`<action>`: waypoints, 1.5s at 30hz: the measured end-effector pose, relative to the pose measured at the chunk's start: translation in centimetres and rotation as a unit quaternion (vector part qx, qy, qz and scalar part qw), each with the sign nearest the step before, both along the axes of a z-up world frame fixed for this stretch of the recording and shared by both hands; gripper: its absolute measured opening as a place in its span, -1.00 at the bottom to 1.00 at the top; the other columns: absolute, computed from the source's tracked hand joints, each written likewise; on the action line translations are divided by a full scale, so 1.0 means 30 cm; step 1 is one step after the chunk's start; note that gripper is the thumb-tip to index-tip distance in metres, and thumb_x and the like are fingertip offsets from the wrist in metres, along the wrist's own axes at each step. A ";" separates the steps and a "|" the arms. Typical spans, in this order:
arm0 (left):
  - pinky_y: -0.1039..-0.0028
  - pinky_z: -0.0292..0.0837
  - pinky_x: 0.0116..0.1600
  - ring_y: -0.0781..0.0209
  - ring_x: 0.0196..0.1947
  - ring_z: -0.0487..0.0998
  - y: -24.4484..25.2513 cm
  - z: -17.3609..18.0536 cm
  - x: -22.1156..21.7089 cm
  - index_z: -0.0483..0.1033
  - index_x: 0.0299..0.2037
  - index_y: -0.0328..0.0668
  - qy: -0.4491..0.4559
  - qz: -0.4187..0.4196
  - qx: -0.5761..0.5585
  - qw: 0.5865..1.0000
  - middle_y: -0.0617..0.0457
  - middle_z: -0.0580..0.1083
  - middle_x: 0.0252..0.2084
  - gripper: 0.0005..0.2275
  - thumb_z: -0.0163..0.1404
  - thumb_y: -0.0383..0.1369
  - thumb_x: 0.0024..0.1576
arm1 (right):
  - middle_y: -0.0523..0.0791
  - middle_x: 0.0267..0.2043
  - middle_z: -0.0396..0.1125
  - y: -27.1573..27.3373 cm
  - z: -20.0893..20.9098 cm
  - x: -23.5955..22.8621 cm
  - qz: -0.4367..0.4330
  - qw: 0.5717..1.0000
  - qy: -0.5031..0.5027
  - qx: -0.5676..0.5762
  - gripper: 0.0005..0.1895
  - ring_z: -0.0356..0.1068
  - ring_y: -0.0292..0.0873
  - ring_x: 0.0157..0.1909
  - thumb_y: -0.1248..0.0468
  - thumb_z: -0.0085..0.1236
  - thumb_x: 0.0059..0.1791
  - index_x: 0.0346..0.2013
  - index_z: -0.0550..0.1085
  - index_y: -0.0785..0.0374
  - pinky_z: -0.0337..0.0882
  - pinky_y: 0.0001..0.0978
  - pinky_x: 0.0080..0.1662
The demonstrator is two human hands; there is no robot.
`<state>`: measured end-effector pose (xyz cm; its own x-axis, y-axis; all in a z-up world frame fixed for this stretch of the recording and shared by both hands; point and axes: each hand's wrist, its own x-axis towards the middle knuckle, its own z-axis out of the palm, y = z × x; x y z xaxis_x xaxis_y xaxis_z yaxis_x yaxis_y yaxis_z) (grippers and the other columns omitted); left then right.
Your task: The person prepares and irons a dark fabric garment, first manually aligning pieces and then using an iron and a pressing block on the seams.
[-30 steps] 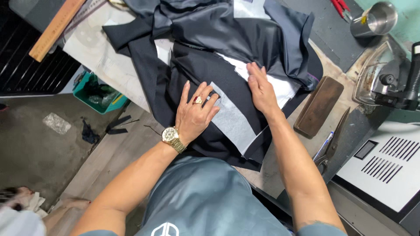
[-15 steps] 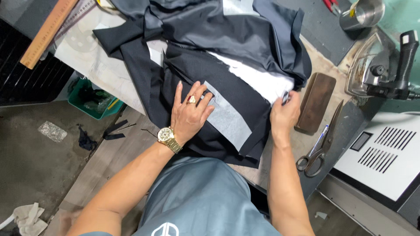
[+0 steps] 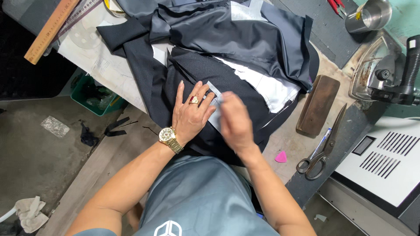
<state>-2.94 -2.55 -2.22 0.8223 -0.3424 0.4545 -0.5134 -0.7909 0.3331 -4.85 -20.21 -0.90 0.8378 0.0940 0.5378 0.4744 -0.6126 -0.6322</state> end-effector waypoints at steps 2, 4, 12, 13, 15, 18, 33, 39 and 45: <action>-0.20 -0.08 0.47 -0.03 0.34 0.41 0.007 -0.009 -0.001 0.54 0.08 -0.18 -0.003 0.002 0.013 1.000 -0.12 0.49 0.21 -0.75 0.03 -0.28 0.27 | 0.16 0.21 0.39 0.082 -0.044 0.001 0.069 0.991 -0.029 -0.113 -0.76 0.41 0.19 0.24 0.45 0.17 0.01 -0.03 0.50 0.47 0.33 -0.01 0.29; -0.22 -0.07 0.46 -0.02 0.34 0.41 0.027 0.003 0.008 0.55 0.08 -0.15 -0.003 -0.002 0.017 1.000 -0.10 0.49 0.21 -0.76 -0.02 -0.30 0.27 | 0.16 0.23 0.39 0.077 -0.047 -0.008 0.070 0.989 -0.030 -0.131 -0.76 0.39 0.17 0.27 0.43 0.15 0.01 -0.04 0.51 0.47 0.29 0.00 0.32; -0.33 -0.15 0.39 -0.04 0.37 0.37 0.159 0.014 0.166 0.57 0.14 -0.08 0.009 0.013 0.051 0.999 -0.05 0.51 0.23 -0.71 -0.11 -0.34 0.28 | 0.11 0.29 0.35 0.088 -0.063 -0.036 0.065 0.983 -0.006 -0.170 -0.77 0.33 0.11 0.35 0.39 0.14 0.01 -0.05 0.52 0.40 0.16 0.02 0.40; -0.36 -0.18 0.39 -0.09 0.38 0.35 0.168 0.006 0.180 0.57 0.15 -0.11 0.001 0.020 0.067 0.998 -0.11 0.50 0.25 -0.70 -0.08 -0.34 0.26 | 0.11 0.30 0.35 0.094 -0.055 -0.037 0.060 0.984 0.001 -0.167 -0.78 0.32 0.11 0.36 0.38 0.15 0.02 -0.06 0.53 0.39 0.14 0.04 0.41; -0.40 -0.20 0.38 -0.14 0.40 0.33 0.154 0.025 0.167 0.58 0.16 -0.14 -0.007 0.027 0.082 0.996 -0.17 0.48 0.28 -0.69 -0.06 -0.35 0.24 | 0.11 0.30 0.34 0.100 -0.049 -0.041 0.055 0.985 0.008 -0.165 -0.80 0.30 0.11 0.37 0.37 0.16 0.02 -0.07 0.53 0.38 0.12 0.07 0.42; -0.31 0.03 0.39 -0.09 0.28 0.44 0.087 0.062 0.084 0.55 0.10 -0.14 -0.056 0.010 0.087 0.995 -0.12 0.52 0.16 -0.73 -0.09 -0.35 0.24 | 0.10 0.32 0.33 0.095 -0.056 -0.047 0.052 0.986 0.022 -0.154 -0.80 0.28 0.09 0.39 0.36 0.18 0.02 -0.07 0.53 0.38 0.09 0.06 0.43; -0.14 -0.07 0.48 -0.09 0.47 0.19 0.170 -0.140 0.036 0.36 0.37 -0.11 0.020 -0.052 -0.025 0.998 -0.12 0.26 0.46 -0.58 -0.24 -0.16 0.37 | 0.07 0.32 0.35 0.055 -0.050 -0.014 0.098 0.973 -0.021 -0.207 -0.73 0.31 0.08 0.37 0.21 0.11 0.09 -0.01 0.53 0.32 0.18 0.03 0.39; -0.15 0.05 0.43 -0.14 0.37 0.34 0.146 -0.055 0.054 0.47 0.24 -0.21 -0.017 -0.040 -0.028 0.999 -0.19 0.39 0.34 -0.64 -0.12 -0.20 0.34 | 0.14 0.30 0.33 0.077 -0.024 -0.018 0.078 0.968 -0.024 -0.238 -0.75 0.29 0.15 0.37 0.23 0.17 0.04 -0.04 0.52 0.29 0.16 0.13 0.39; -0.32 0.08 0.35 -0.08 0.18 0.46 0.072 0.026 0.065 0.57 0.05 -0.15 -0.057 -0.046 0.051 0.996 -0.08 0.50 0.07 -0.75 -0.06 -0.28 0.27 | 0.13 0.22 0.39 0.074 0.014 -0.011 0.069 0.969 -0.024 -0.238 -0.74 0.36 0.15 0.29 0.22 0.23 0.01 -0.08 0.53 0.30 0.26 0.17 0.32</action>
<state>-0.99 -0.38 -1.43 0.7301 -0.4631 0.5025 -0.6155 -0.7651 0.1892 -5.16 -18.00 -0.49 0.7746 0.4501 0.4442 0.5947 -0.7575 -0.2695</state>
